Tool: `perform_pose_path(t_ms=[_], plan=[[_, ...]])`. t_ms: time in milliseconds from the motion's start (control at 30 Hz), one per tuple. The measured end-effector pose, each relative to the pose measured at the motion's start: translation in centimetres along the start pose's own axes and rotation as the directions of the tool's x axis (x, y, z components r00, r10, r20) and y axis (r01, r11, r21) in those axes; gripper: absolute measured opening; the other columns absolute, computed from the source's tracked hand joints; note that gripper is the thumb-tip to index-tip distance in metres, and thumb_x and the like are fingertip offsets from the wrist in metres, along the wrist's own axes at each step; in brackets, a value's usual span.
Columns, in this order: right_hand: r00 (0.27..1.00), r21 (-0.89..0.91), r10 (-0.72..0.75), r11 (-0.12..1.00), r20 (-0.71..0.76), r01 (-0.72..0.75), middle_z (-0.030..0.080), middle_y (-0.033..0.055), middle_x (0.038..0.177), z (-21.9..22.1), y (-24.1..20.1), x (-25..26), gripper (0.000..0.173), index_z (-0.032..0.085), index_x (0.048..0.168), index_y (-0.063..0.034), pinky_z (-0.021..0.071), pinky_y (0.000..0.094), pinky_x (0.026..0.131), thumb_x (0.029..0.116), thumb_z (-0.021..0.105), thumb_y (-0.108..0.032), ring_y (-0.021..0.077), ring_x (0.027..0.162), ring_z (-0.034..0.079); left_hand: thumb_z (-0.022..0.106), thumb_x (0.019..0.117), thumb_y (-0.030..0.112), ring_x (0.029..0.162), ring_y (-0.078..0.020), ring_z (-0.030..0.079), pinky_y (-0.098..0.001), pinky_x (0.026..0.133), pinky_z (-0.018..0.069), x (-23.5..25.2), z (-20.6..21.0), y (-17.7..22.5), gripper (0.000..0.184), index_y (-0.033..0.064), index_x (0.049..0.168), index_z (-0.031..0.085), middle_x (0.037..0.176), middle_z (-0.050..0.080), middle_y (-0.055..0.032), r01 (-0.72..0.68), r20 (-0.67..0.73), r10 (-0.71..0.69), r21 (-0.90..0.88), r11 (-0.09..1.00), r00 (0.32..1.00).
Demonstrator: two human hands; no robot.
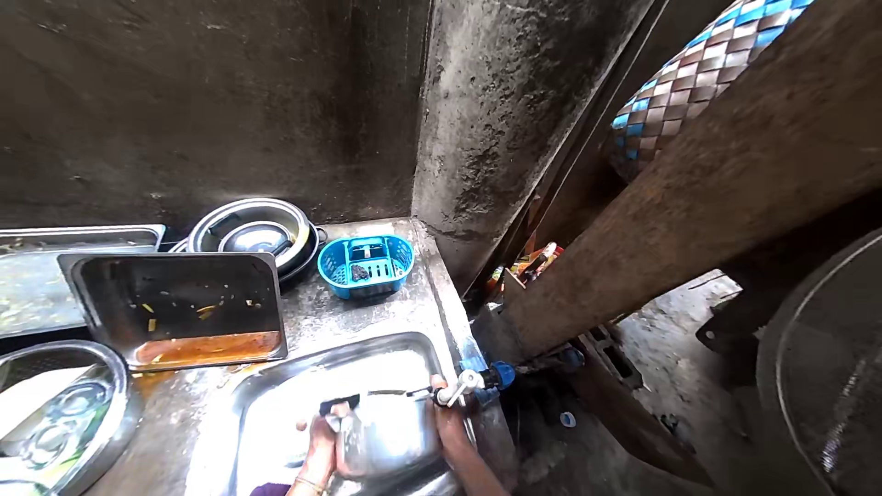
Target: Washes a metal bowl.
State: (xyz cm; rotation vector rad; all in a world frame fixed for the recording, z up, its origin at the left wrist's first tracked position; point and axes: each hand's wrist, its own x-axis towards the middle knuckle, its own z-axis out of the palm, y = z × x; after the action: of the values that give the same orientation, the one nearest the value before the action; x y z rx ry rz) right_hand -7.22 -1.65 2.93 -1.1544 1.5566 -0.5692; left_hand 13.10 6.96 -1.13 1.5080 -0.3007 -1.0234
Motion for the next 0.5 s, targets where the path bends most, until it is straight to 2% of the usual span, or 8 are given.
perform_pose_path(t_ms=[67, 133, 200, 233, 333, 400, 467, 500], plan=[[0.986, 0.155, 0.156, 0.974, 0.064, -0.164, 0.053, 0.0242, 0.146, 0.6, 1.2, -0.3, 0.045, 0.049, 0.146, 0.0020, 0.0391, 0.0485, 0.115, 0.1104, 0.045, -0.024, 0.0310, 0.137, 0.050, 0.037, 0.1001, 0.011, 0.077, -0.0078, 0.057, -0.0264, 0.079, 0.0512, 1.4, -0.6, 0.2, 0.030, -0.0104, 0.096, 0.058, 0.082, 0.060, -0.0064, -0.225, -0.006, 0.226, 0.076, 0.971, 0.974], [0.934, 0.369, 0.294, 0.861, 0.202, -0.351, 0.056, 0.0225, 0.138, 0.8, 1.9, -0.9, 0.049, 0.045, 0.146, -0.0026, 0.0491, 0.0509, 0.097, 0.1133, 0.030, -0.036, 0.0316, 0.120, 0.057, 0.037, 0.0969, 0.021, 0.055, 0.0012, 0.054, -0.0196, 0.060, 0.0512, 1.6, 0.3, 1.9, 0.040, 0.0060, 0.066, 0.057, 0.058, 0.056, 0.0072, -0.405, -0.042, 0.426, 0.237, 0.883, 0.904], [0.836, 0.426, 0.341, 0.739, 0.431, -0.522, 0.049, 0.0237, 0.146, 0.6, 2.1, -1.5, 0.063, 0.032, 0.157, -0.0139, 0.0497, 0.0630, 0.090, 0.1091, 0.026, -0.055, 0.0407, 0.123, 0.056, 0.042, 0.0970, 0.039, 0.052, 0.0011, 0.053, -0.0196, 0.056, 0.0493, 1.4, 1.1, 2.5, 0.053, 0.0004, 0.065, 0.061, 0.056, 0.056, 0.0026, -0.606, -0.004, 0.642, 0.324, 0.726, 0.767], [0.795, 0.437, 0.336, 0.695, 0.504, -0.571, 0.048, 0.0238, 0.148, 0.5, 2.1, -1.7, 0.064, 0.027, 0.159, -0.0180, 0.0497, 0.0671, 0.089, 0.1074, 0.033, -0.056, 0.0434, 0.125, 0.055, 0.042, 0.0994, 0.048, 0.053, -0.0014, 0.055, -0.0205, 0.056, 0.0504, 1.6, 1.4, 2.5, 0.064, -0.0026, 0.066, 0.063, 0.057, 0.058, -0.0021, -0.701, 0.042, 0.739, 0.359, 0.617, 0.672], [0.831, 0.492, 0.362, 0.678, 0.423, -0.546, 0.058, 0.0225, 0.131, 0.2, 2.3, -2.0, 0.050, 0.036, 0.149, -0.0134, 0.0548, 0.0574, 0.078, 0.1033, 0.050, -0.027, 0.0377, 0.109, 0.063, 0.043, 0.1019, 0.040, 0.068, -0.0164, 0.068, -0.0300, 0.071, 0.0573, 1.3, 1.9, 2.1, 0.059, -0.0021, 0.067, 0.065, 0.071, 0.070, -0.0138, -0.840, 0.261, 0.852, 0.443, 0.312, 0.454], [0.919, 0.508, 0.314, 0.766, 0.240, -0.395, 0.057, 0.0246, 0.130, 0.1, 2.4, -1.4, 0.053, 0.036, 0.151, -0.0101, 0.0557, 0.0556, 0.075, 0.1011, 0.054, -0.014, 0.0376, 0.104, 0.064, 0.054, 0.0847, 0.025, 0.064, -0.0302, 0.070, -0.0449, 0.060, 0.0560, 0.1, 1.7, 1.0, 0.036, -0.0032, 0.066, 0.066, 0.067, 0.068, -0.0175, -0.775, 0.431, 0.760, 0.615, 0.147, 0.486], [0.986, 0.397, 0.126, 0.904, 0.107, -0.159, 0.047, 0.0242, 0.147, -0.8, 2.6, -0.6, 0.072, 0.024, 0.161, -0.0098, 0.0563, 0.0503, 0.090, 0.0978, 0.059, -0.007, 0.0331, 0.121, 0.059, 0.062, 0.0877, 0.025, 0.075, -0.0376, 0.073, -0.0544, 0.065, 0.0585, -1.2, 1.9, -0.2, 0.031, -0.0029, 0.078, 0.072, 0.076, 0.070, -0.0190, -0.737, 0.600, 0.516, 0.670, 0.095, 0.612], [0.999, 0.309, 0.013, 0.951, 0.051, -0.028, 0.043, 0.0248, 0.153, -1.1, 2.7, -0.3, 0.074, 0.024, 0.160, -0.0033, 0.0497, 0.0439, 0.105, 0.0964, 0.062, -0.004, 0.0291, 0.132, 0.053, 0.061, 0.0933, 0.027, 0.085, -0.0384, 0.073, -0.0561, 0.074, 0.0586, -1.8, 2.2, -0.7, 0.031, -0.0006, 0.088, 0.075, 0.085, 0.072, -0.0187, -0.732, 0.651, 0.390, 0.675, 0.096, 0.652]])
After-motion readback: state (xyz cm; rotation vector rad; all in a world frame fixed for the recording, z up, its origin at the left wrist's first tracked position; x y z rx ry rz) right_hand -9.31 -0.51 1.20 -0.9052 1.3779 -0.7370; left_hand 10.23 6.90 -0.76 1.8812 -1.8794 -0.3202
